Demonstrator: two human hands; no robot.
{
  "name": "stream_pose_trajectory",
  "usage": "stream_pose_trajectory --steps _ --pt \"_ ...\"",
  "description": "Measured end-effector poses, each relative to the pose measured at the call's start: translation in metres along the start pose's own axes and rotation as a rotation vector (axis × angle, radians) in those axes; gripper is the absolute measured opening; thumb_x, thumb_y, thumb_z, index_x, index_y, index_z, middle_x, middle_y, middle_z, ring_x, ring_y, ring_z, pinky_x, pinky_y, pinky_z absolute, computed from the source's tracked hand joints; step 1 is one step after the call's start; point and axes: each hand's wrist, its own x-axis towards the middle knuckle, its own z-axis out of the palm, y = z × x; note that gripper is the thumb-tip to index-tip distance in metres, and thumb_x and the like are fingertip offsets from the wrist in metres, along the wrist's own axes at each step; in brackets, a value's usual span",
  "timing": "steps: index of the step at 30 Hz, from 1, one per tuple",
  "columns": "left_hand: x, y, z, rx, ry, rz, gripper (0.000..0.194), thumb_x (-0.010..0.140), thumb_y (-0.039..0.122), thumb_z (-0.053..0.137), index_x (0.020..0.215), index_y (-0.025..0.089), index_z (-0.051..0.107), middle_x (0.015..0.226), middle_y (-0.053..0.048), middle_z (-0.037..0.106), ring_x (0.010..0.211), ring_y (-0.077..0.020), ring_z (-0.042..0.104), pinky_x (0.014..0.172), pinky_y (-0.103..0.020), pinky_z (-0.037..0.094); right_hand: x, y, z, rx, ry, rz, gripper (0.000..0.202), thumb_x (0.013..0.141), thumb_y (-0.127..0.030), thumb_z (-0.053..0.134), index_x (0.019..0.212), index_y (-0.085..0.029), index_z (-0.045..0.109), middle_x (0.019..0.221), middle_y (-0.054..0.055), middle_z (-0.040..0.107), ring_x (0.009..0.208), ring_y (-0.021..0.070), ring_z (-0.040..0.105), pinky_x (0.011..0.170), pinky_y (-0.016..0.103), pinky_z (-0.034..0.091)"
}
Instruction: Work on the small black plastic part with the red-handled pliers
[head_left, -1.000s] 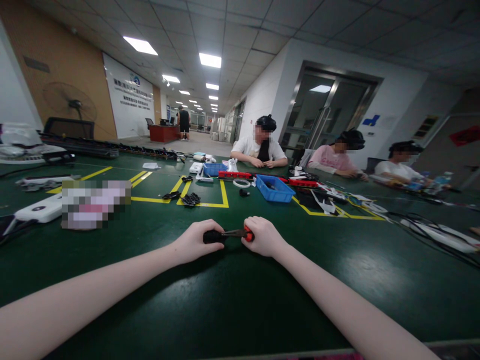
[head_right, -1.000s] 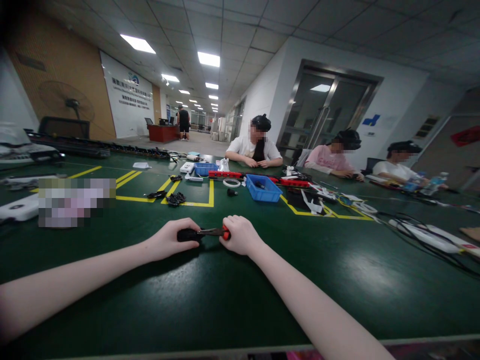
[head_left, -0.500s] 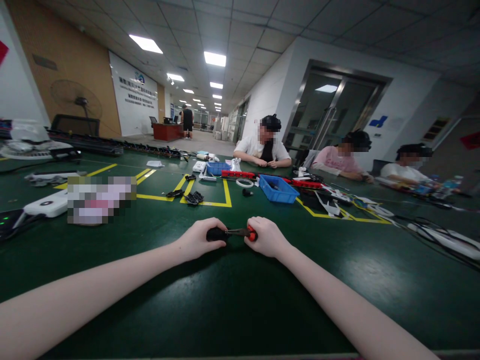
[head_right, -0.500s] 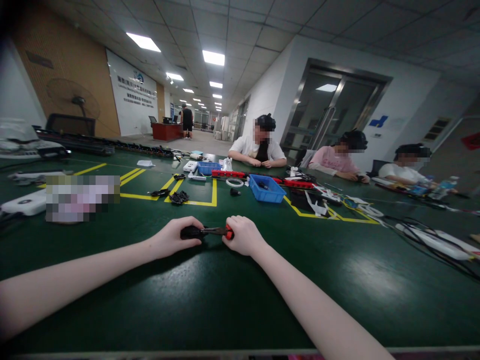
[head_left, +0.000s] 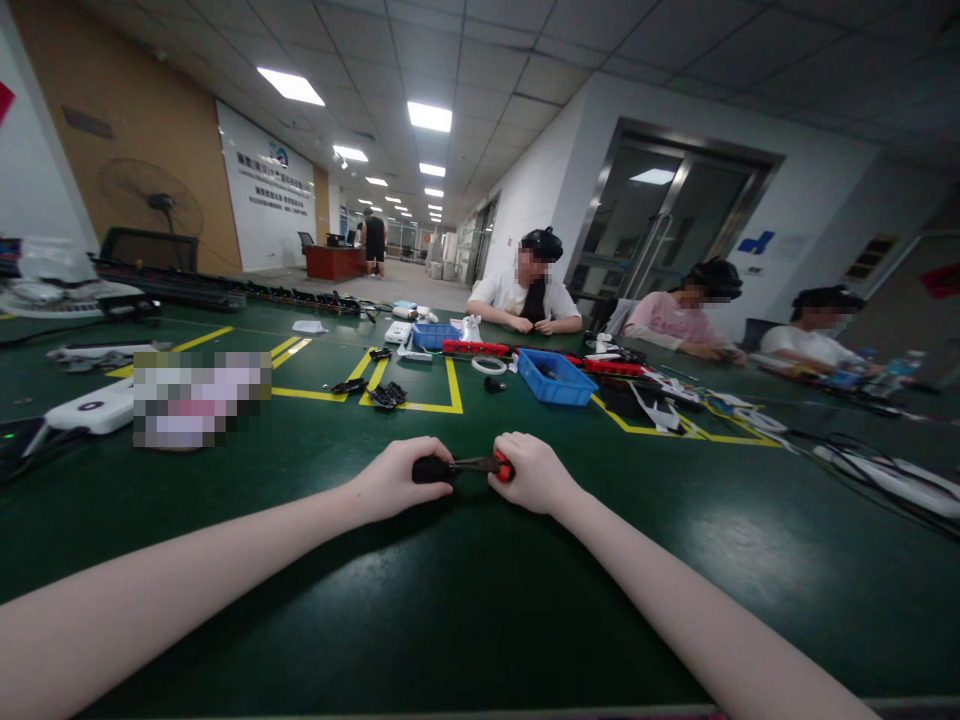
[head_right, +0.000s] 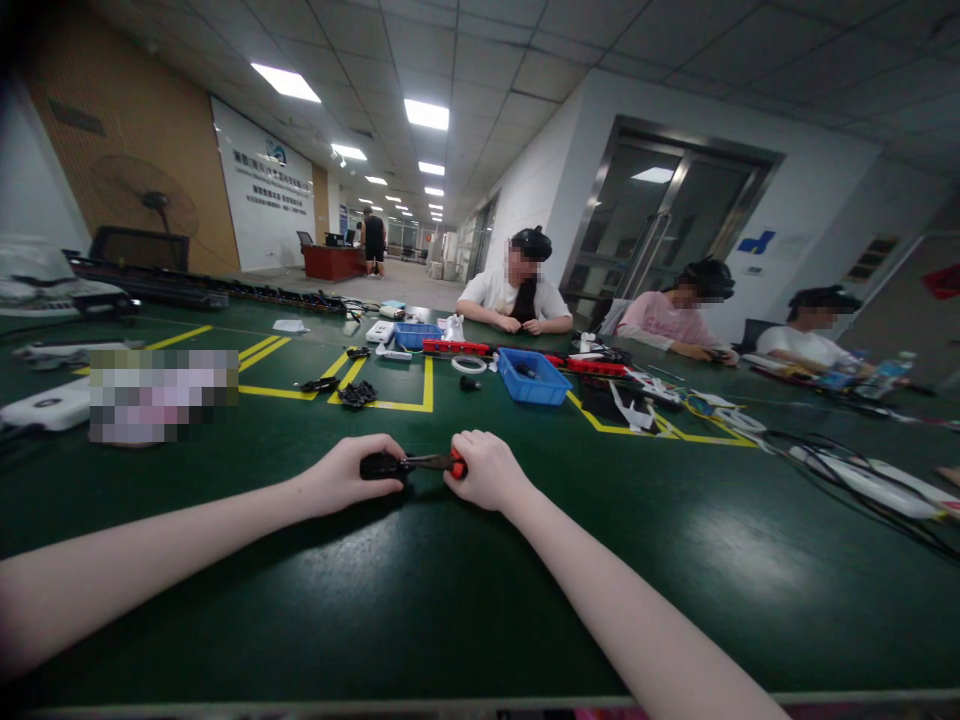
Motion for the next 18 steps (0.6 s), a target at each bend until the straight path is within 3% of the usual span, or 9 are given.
stream_pose_trajectory --steps 18 --pt "-0.0006 0.0021 -0.0006 0.026 -0.016 0.008 0.025 0.076 0.030 0.070 0.098 0.020 0.064 0.096 -0.001 0.067 0.088 -0.0187 0.062 0.079 -0.030 0.048 0.0002 0.0010 -0.0002 0.000 -0.009 -0.013 0.018 0.072 -0.028 0.060 0.073 -0.022 0.044 0.075 0.001 0.055 0.068 0.0152 0.047 0.064 0.028 0.034"
